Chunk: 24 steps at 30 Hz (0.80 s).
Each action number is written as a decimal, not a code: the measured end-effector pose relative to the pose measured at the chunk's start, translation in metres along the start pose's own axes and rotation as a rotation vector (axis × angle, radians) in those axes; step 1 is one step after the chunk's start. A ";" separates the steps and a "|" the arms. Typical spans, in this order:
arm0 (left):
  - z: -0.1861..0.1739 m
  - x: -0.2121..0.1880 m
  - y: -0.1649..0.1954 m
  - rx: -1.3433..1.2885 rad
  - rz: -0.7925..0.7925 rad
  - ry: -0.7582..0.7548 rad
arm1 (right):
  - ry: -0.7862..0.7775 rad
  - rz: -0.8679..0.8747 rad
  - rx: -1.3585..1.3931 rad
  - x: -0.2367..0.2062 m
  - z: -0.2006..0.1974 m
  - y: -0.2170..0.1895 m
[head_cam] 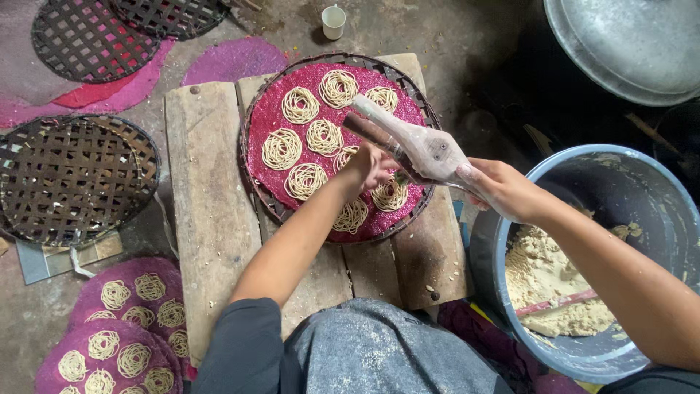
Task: The person sits on the floor and uses a hand-held wooden dough press to extrude dough into noodle nests onto round pink mats. They load dough from a bucket into the press, squeeze it over the mat, cut the strands, arrange the nests, and cover finished mats with a woven lid.
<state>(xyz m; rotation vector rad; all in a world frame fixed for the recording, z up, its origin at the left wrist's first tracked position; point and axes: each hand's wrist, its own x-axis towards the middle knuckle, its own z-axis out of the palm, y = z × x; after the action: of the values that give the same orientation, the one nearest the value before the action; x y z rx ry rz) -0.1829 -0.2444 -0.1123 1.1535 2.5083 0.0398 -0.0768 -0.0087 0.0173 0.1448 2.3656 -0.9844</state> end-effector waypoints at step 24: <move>-0.078 0.055 -0.036 -2.752 0.811 0.725 | -0.065 0.032 0.163 0.084 -0.043 0.006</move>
<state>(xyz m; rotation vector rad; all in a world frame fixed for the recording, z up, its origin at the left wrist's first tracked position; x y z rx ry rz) -0.2690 -0.2174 -0.0644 0.2894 0.0067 2.7732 -0.1645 0.0157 -0.0077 0.2091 2.2164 -1.1488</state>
